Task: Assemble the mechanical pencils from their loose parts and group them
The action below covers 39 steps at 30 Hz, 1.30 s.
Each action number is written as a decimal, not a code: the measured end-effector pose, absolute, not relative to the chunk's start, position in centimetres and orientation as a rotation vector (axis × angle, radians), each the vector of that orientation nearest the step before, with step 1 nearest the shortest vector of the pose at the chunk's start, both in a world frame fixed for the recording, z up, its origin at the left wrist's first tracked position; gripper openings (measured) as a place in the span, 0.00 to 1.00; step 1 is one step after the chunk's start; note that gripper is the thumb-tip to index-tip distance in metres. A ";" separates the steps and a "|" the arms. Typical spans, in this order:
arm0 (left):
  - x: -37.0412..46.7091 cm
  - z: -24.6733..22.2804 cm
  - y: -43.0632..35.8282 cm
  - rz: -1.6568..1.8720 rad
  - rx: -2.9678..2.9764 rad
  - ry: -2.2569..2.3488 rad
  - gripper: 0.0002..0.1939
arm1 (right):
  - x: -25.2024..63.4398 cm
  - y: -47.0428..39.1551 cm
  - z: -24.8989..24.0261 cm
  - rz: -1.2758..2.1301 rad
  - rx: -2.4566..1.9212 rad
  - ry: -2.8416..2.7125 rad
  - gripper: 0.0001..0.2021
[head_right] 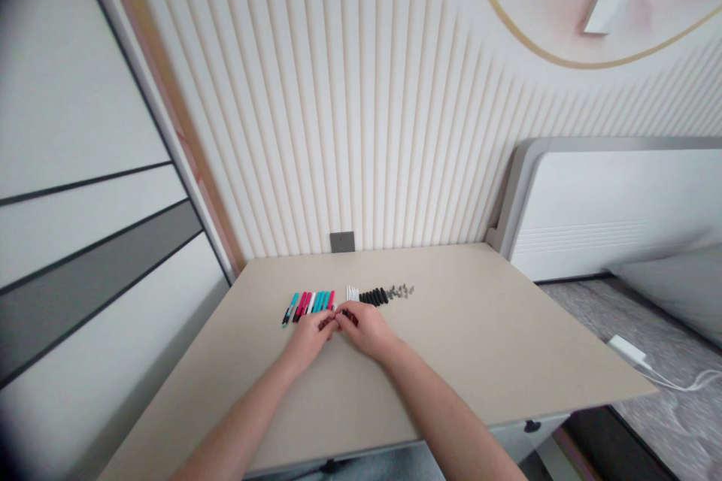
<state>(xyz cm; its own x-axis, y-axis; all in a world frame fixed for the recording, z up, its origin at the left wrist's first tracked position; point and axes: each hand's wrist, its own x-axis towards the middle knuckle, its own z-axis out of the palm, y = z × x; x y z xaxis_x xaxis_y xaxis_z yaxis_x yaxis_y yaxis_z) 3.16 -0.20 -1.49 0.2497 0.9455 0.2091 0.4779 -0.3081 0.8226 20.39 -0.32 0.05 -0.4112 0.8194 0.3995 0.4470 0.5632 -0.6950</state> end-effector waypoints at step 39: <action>6.5 -1.5 3.5 0.660 2.786 1.288 0.26 | 26.0 4.1 -0.4 0.183 -1.812 -1.907 0.15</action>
